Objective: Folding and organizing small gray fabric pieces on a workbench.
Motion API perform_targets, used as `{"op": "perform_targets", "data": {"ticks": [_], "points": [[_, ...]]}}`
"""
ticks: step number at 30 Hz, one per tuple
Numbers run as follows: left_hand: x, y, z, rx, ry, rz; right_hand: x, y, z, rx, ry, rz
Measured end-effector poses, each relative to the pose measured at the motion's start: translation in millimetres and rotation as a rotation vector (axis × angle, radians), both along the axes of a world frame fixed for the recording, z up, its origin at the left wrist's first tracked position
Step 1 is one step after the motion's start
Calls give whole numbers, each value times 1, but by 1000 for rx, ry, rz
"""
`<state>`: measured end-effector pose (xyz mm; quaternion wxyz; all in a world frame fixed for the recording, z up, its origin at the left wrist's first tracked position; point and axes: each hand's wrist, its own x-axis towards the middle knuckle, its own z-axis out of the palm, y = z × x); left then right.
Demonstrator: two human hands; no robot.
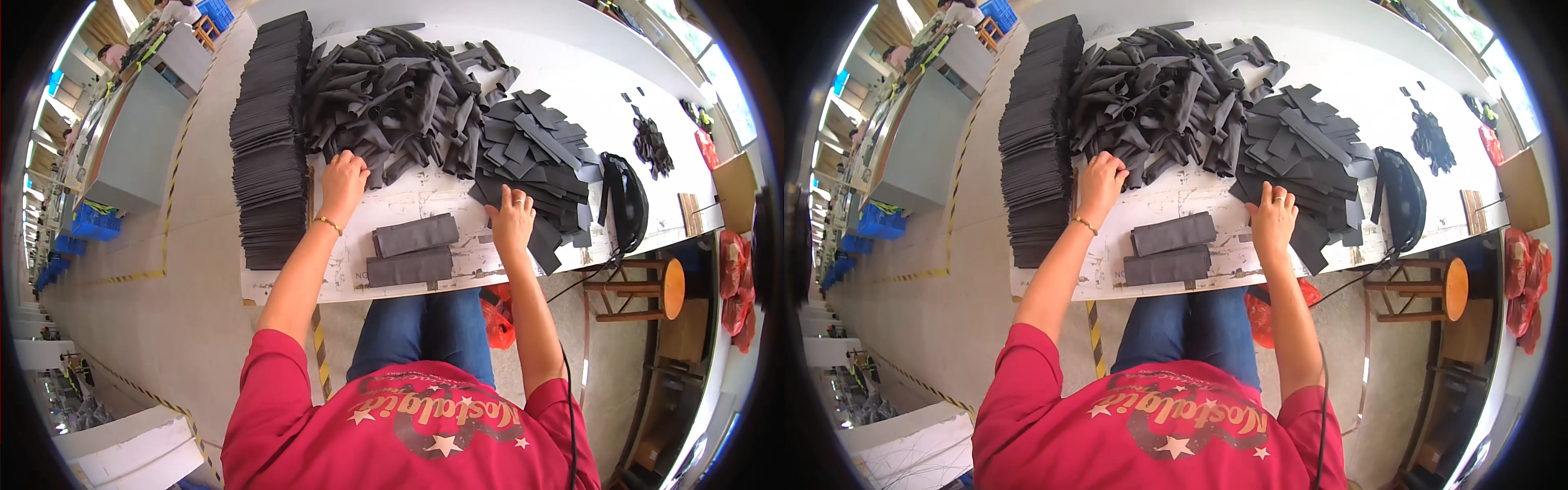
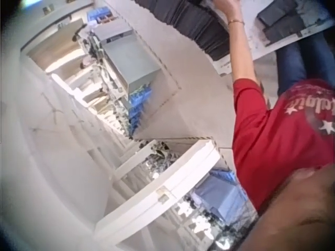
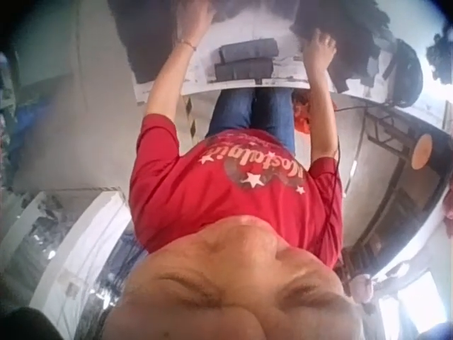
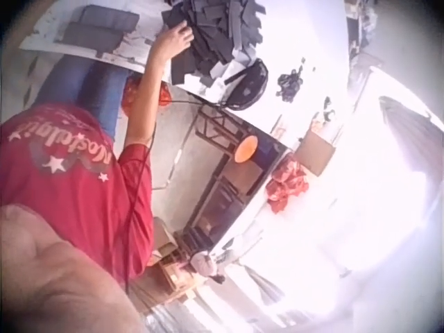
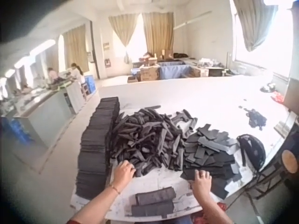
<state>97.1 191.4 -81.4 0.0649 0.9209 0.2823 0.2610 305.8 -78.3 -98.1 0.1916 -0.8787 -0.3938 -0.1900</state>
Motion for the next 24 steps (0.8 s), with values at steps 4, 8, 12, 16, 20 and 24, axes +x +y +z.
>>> {"op": "perform_targets", "data": {"ticks": [4,8,12,16,20,24], "points": [[-4,-18,22,-382,-397,34,10,5,-14,-355,0,98],[-27,-39,26,-1261,-722,60,0,5,-10,-432,-33,108],[-36,-57,21,-1506,-948,49,3,-7,6,-98,-6,95],[-42,-77,27,-1760,-1128,-2,-17,-17,39,301,168,217],[-45,-89,24,-1861,-1179,-192,-74,-22,68,393,588,262],[-41,-97,24,-1902,-1155,-191,-106,-31,67,229,402,593]]}}
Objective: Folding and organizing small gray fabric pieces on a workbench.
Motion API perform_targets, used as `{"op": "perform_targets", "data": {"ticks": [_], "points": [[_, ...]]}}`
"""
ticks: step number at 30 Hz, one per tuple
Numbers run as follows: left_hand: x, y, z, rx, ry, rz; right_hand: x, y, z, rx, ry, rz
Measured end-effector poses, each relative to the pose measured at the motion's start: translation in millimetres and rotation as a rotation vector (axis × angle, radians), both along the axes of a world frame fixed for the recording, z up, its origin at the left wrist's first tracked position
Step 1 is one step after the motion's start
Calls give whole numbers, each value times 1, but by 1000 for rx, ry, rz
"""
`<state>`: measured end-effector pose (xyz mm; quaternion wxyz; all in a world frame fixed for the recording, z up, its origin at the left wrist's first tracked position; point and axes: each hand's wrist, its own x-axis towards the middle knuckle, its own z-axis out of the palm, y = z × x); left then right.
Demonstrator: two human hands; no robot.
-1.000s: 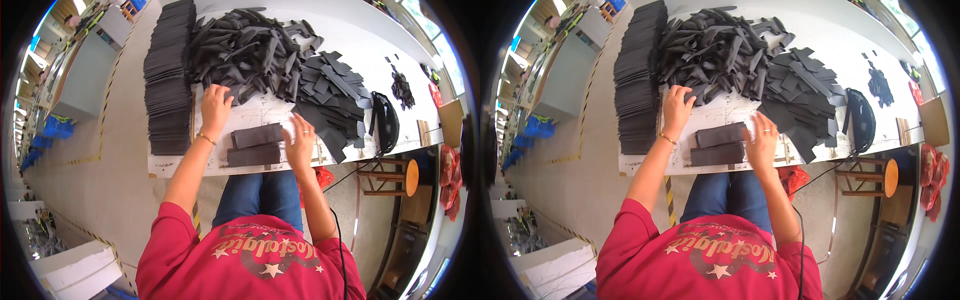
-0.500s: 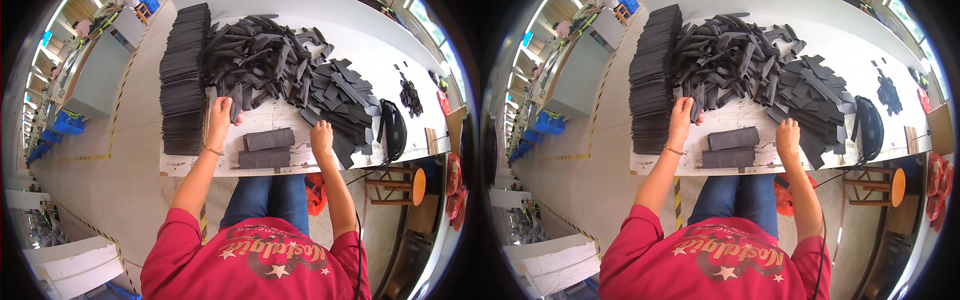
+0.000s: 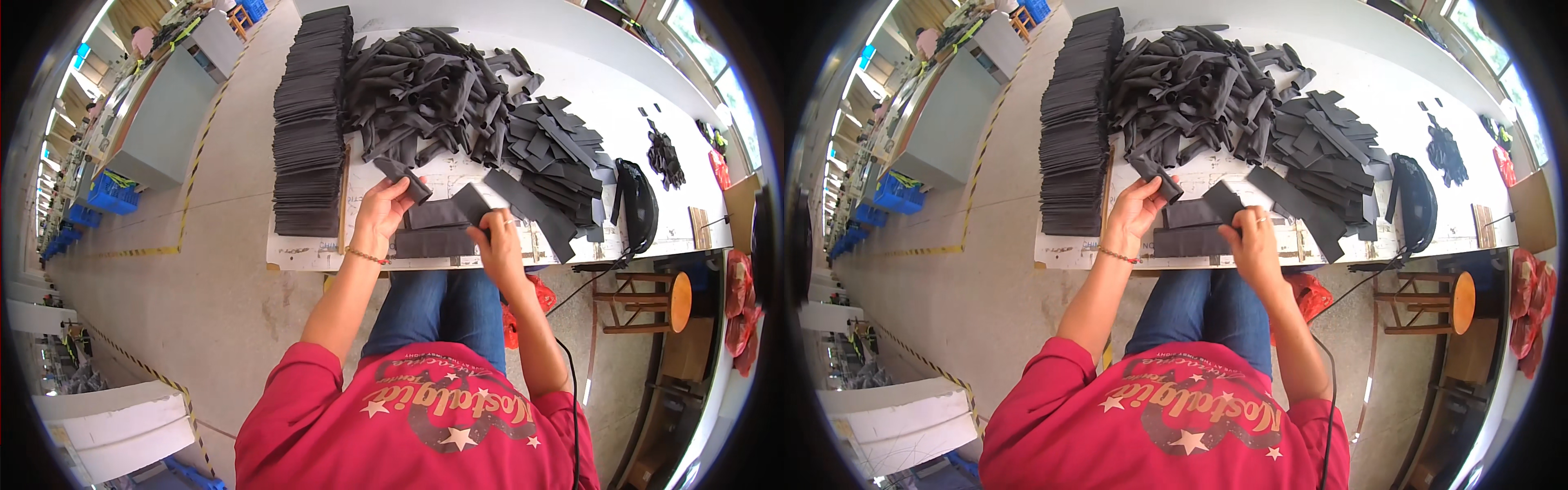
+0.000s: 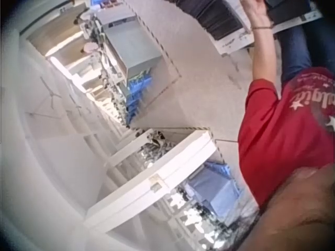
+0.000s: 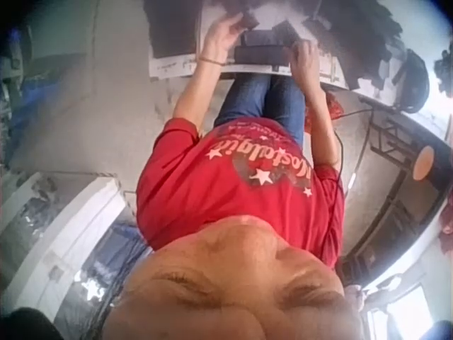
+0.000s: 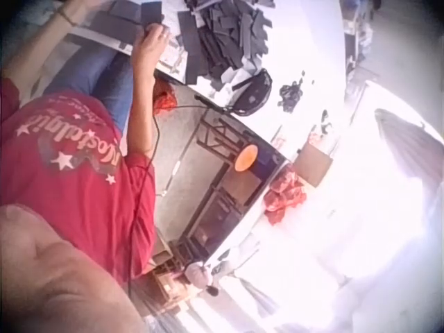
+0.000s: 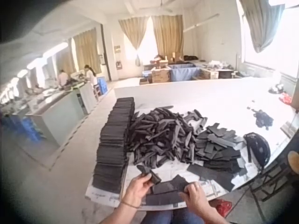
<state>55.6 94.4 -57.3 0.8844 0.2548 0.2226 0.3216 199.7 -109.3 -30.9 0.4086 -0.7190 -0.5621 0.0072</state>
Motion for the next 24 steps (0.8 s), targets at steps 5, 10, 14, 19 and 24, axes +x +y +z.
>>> {"op": "perform_targets", "data": {"ticks": [5,10,14,19,24], "points": [[-4,-2,0,-129,0,43,-30,-9,14,-29,108,6],[-6,-16,24,-121,-67,-17,-34,-10,24,29,198,57],[-5,-22,29,-77,-19,-16,-31,-6,21,102,23,-4],[-7,-27,31,-14,35,-69,-27,1,30,129,-150,-17],[-7,-30,29,-15,50,-94,-23,3,34,141,-271,-45]]}}
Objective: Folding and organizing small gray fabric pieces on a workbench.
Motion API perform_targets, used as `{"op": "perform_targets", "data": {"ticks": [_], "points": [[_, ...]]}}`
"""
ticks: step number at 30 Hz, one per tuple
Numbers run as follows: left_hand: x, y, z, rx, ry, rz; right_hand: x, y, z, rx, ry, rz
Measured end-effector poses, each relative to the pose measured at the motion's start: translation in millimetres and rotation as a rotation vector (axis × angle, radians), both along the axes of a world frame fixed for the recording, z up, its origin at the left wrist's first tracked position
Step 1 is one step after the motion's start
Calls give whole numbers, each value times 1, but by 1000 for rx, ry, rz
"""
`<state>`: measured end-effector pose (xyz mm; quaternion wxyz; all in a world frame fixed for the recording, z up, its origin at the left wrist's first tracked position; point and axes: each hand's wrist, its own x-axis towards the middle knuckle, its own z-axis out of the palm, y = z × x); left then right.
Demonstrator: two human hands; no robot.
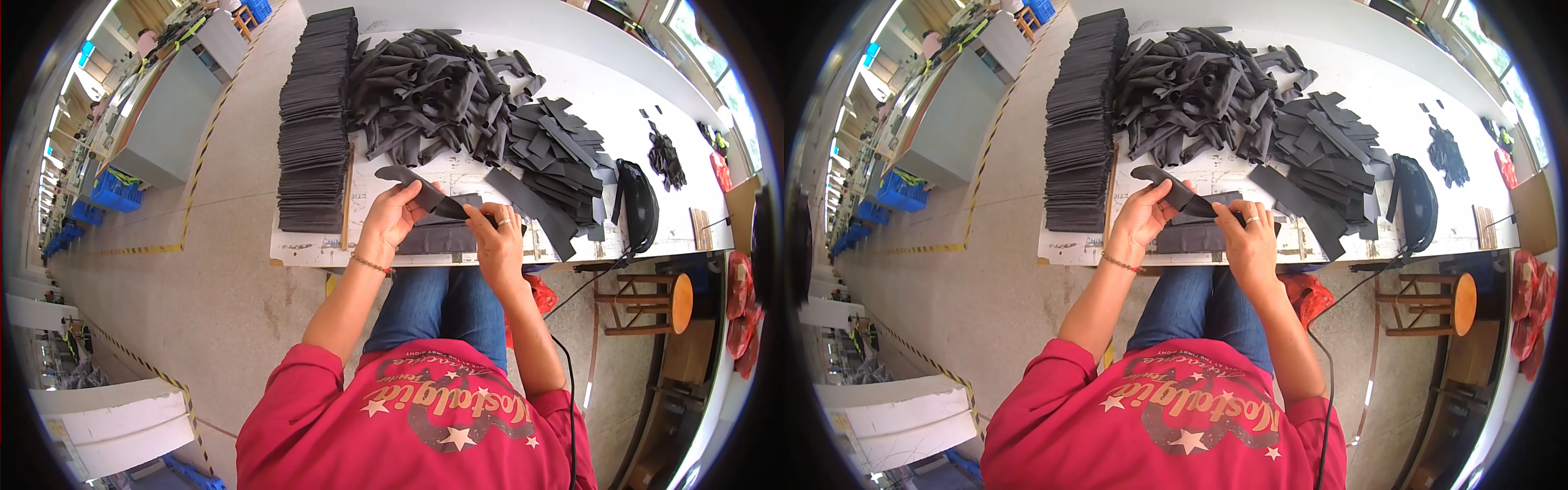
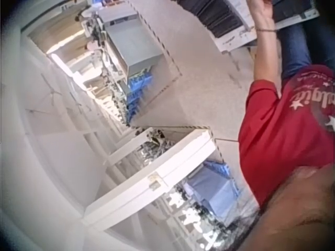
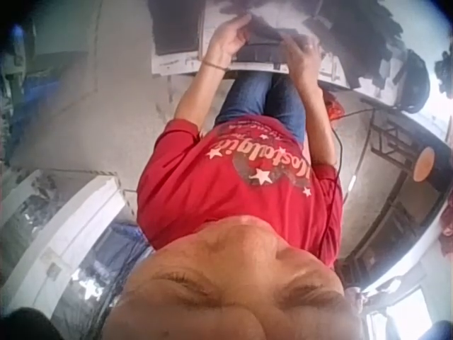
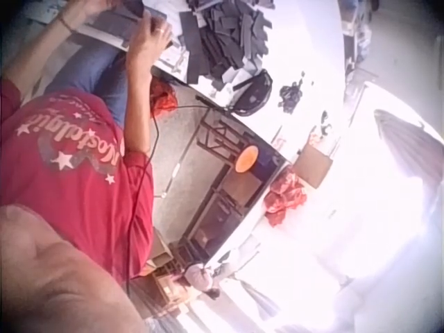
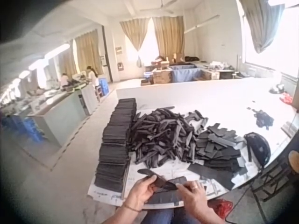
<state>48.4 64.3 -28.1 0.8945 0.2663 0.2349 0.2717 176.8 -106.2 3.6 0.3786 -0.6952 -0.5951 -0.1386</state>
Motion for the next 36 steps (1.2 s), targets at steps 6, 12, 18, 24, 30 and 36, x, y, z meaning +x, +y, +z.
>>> {"op": "perform_targets", "data": {"ticks": [6,12,18,24,30,36], "points": [[0,-13,7,16,2,26,-3,1,-1,2,-117,-72],[1,-24,16,135,53,106,-10,5,-1,19,-147,-107],[-3,-14,27,107,41,-18,4,-2,8,27,-213,-61],[-3,-12,27,89,-11,-114,7,-4,8,26,-299,-20],[0,-42,25,294,82,-6,-23,9,-2,-33,-194,-143],[6,-44,26,94,-171,124,-51,15,-12,61,179,113]]}}
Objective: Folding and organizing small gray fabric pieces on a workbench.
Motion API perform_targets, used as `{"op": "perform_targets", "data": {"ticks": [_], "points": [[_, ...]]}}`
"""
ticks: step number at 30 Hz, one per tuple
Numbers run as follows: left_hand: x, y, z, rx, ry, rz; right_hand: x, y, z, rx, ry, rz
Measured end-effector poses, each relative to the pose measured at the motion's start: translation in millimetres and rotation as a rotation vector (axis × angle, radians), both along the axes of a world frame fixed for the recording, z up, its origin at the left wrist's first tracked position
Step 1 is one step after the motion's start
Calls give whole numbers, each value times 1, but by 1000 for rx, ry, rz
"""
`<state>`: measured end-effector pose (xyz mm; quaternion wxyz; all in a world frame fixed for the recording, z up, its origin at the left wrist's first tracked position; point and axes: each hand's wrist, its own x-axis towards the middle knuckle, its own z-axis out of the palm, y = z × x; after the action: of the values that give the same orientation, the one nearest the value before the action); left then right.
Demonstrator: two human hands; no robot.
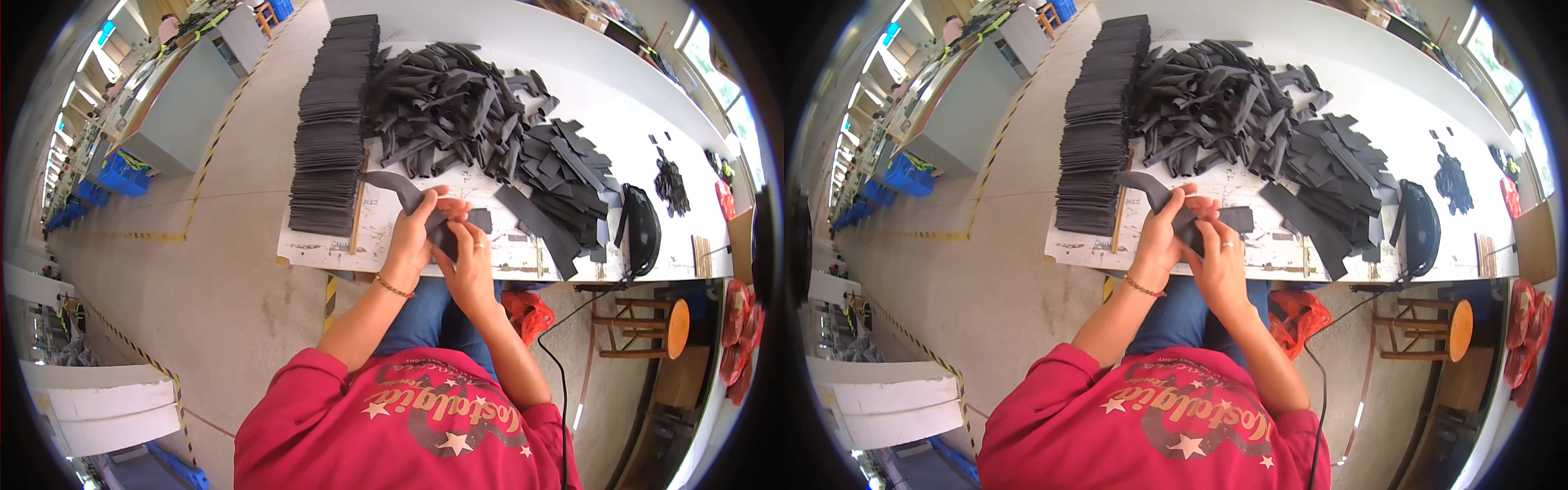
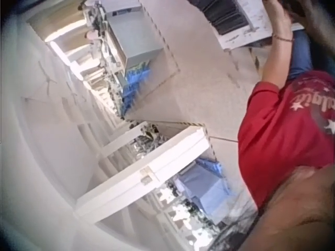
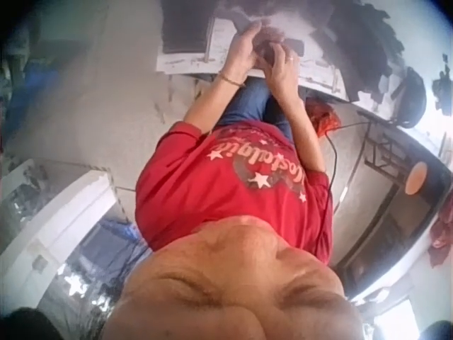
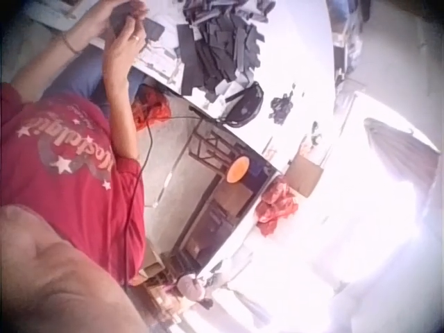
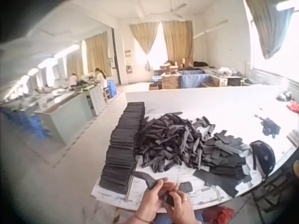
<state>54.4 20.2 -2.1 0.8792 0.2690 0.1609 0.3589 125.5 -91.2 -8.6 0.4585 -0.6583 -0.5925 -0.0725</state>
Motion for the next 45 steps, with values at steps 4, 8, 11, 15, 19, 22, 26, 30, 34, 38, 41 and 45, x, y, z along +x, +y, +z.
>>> {"op": "perform_targets", "data": {"ticks": [4,8,11,15,19,22,26,30,34,38,41,45], "points": [[4,-2,-11,89,-20,10,14,-16,-13,-131,1,16],[9,-28,-19,-6,-85,-56,14,-1,-5,-99,11,109],[1,-22,-13,6,0,-5,12,-8,4,-144,-5,85],[-4,-19,-13,2,16,-7,21,-22,6,-148,16,103],[10,-35,-16,1,-62,-41,22,-16,6,-72,-18,133],[9,-34,-21,-14,-68,-54,19,-19,11,-105,-12,121],[4,-31,-19,-47,29,-36,16,-28,8,-159,-14,116],[5,-35,-7,-5,79,31,14,-37,13,-179,3,137],[3,-33,11,147,79,83,16,-42,18,-171,99,144],[-2,-18,19,-6,-10,89,13,-33,24,-134,93,167],[-6,-5,26,-75,25,245,11,-42,13,-124,53,139],[-7,-1,35,-71,64,273,7,-48,10,-118,51,130]]}}
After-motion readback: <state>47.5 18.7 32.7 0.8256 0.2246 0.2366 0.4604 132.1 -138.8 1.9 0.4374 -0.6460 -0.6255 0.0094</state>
